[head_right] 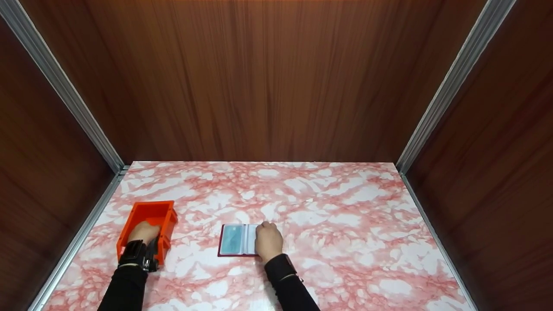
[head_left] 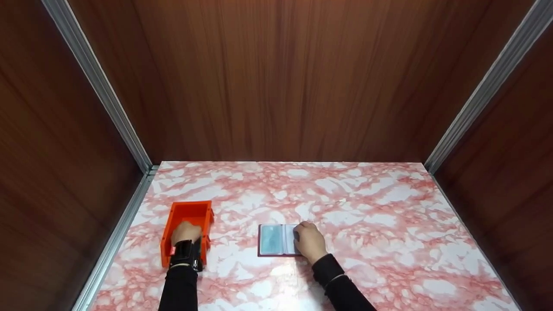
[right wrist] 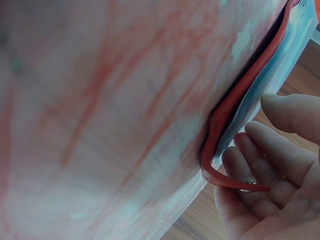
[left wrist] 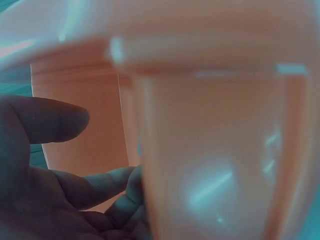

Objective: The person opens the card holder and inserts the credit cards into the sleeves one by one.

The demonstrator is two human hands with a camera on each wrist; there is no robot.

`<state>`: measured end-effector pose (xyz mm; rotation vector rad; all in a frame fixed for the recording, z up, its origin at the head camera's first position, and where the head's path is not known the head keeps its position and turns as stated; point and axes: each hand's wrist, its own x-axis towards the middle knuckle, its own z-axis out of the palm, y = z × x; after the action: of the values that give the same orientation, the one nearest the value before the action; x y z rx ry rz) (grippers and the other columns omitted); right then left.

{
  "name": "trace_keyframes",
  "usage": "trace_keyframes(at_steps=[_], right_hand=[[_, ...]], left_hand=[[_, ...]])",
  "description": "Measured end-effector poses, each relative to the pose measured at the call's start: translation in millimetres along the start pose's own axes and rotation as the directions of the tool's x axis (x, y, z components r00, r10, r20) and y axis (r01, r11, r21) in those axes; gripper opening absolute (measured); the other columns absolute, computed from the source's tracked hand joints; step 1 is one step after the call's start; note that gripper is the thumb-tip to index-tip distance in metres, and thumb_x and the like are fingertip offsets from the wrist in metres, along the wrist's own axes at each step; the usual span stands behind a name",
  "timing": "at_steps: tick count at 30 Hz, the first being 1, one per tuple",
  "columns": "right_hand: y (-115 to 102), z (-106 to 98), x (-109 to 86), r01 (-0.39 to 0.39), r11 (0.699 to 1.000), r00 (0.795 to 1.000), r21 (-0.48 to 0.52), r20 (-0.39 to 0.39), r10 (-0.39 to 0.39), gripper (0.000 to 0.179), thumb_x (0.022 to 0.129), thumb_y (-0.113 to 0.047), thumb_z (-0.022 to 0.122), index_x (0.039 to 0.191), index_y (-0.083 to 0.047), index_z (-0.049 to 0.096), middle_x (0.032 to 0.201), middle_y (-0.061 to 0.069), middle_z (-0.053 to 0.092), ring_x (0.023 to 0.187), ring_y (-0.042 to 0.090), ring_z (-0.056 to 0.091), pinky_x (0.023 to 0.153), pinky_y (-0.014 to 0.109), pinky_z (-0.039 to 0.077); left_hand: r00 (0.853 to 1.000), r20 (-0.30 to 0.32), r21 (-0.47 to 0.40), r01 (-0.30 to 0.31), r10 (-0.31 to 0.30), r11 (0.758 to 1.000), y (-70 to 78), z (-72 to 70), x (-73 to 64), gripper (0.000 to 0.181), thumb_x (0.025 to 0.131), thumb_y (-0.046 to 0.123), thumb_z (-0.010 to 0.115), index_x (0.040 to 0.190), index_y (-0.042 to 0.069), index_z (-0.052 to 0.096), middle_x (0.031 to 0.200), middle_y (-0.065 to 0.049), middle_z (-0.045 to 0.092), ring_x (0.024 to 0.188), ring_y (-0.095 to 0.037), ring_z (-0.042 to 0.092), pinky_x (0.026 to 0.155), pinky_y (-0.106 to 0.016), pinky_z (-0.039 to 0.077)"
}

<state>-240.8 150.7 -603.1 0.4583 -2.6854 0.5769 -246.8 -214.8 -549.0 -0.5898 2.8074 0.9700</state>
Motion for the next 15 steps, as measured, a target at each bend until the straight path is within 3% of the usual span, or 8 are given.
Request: trace_keyframes(at_steps=[8, 15], right_hand=[[-0.5, -0.8, -0.4, -0.004, 1.0, 1.0, 0.0, 0.007, 0.004, 0.019, 0.072, -0.003, 0.079, 0.089, -0.004, 0.072, 0.094, 0.009, 0.064, 0.089, 0.032, 0.062, 0.072, 0.044, 0.054], [0.0, -0.5, -0.2, -0.006, 1.0, 1.0, 0.007, 0.012, 0.006, 0.018, 0.073, -0.003, 0.079, 0.09, -0.003, 0.072, 0.095, 0.01, 0.064, 0.089, 0.033, 0.062, 0.072, 0.045, 0.054]], left_hand=[[1.0, 0.015, 0.028, -0.016, 0.015, 0.999, -0.8, -1.4, -1.7, 0.032, 0.085, 0.015, 0.057, 0.099, -0.012, 0.067, 0.102, -0.031, 0.063, 0.095, -0.044, 0.059, 0.089, -0.051, 0.047], [0.999, 0.034, -0.007, 0.001, 0.0, 1.0, 0.1, -4.9, -1.7, 0.025, 0.085, 0.013, 0.064, 0.098, -0.009, 0.066, 0.096, -0.024, 0.063, 0.087, -0.037, 0.059, 0.082, -0.046, 0.049]])
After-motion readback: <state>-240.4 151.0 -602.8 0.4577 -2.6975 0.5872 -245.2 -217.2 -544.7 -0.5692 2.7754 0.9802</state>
